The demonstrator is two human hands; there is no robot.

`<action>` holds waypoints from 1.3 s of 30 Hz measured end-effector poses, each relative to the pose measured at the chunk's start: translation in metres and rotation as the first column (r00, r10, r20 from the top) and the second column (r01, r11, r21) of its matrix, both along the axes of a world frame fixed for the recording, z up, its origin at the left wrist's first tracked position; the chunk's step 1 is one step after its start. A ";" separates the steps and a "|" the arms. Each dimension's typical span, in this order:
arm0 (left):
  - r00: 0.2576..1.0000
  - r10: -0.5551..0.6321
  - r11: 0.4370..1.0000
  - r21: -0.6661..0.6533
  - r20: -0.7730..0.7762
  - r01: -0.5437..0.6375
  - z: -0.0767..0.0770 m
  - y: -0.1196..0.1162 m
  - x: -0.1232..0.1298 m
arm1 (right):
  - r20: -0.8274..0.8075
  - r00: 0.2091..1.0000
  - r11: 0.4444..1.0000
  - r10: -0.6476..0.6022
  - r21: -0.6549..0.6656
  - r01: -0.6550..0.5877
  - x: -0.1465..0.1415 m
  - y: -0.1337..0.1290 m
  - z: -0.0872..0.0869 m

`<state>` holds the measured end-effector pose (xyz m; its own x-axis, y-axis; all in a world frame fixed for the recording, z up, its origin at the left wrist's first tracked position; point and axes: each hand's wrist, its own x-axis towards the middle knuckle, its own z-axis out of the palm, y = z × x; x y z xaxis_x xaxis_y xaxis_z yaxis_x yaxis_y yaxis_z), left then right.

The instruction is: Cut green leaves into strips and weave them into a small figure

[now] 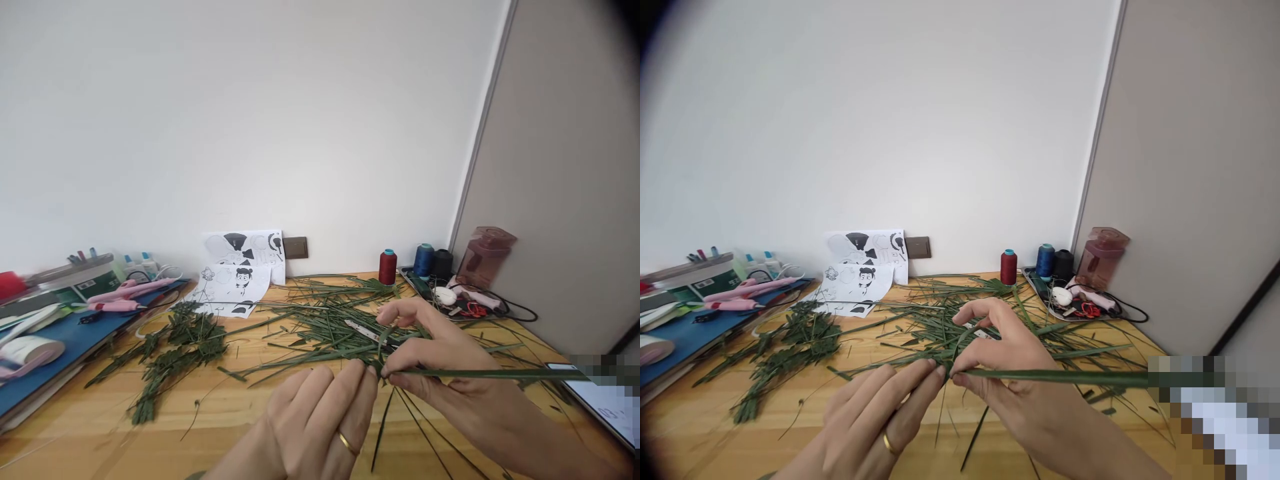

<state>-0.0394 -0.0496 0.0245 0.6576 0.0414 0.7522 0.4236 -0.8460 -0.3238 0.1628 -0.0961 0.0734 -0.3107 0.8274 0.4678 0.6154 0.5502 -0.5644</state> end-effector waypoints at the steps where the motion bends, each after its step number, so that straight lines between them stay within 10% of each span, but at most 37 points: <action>1: 0.999 -0.008 1.000 -0.010 0.035 0.009 0.000 0.000 0.001 | -0.005 1.000 1.000 -0.004 -0.012 0.004 0.000 0.000 -0.001; 10: 0.975 -0.002 0.982 -0.182 0.224 0.043 -0.001 0.006 0.022 | 0.010 1.000 1.000 0.001 -0.029 0.000 0.004 0.000 0.003; 26: 0.985 -0.161 0.986 0.065 0.069 0.156 0.009 0.015 0.017 | 0.132 0.989 0.984 -0.060 0.173 0.037 -0.003 0.006 -0.004; 33: 0.984 -0.175 0.979 0.107 0.037 0.171 0.000 0.014 0.015 | -0.026 0.990 0.976 -0.139 -0.172 0.132 -0.005 0.007 0.001; 39: 0.996 -0.083 0.986 0.145 -0.030 0.087 0.007 0.005 0.010 | -0.458 0.886 0.818 -0.079 -0.537 -0.205 -0.010 0.012 -0.003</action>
<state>-0.0296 -0.0442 0.0318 0.6719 -0.1243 0.7301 0.3430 -0.8215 -0.4555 0.1531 -0.0843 0.0708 -0.2496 0.9679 0.0290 0.1969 0.0801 -0.9772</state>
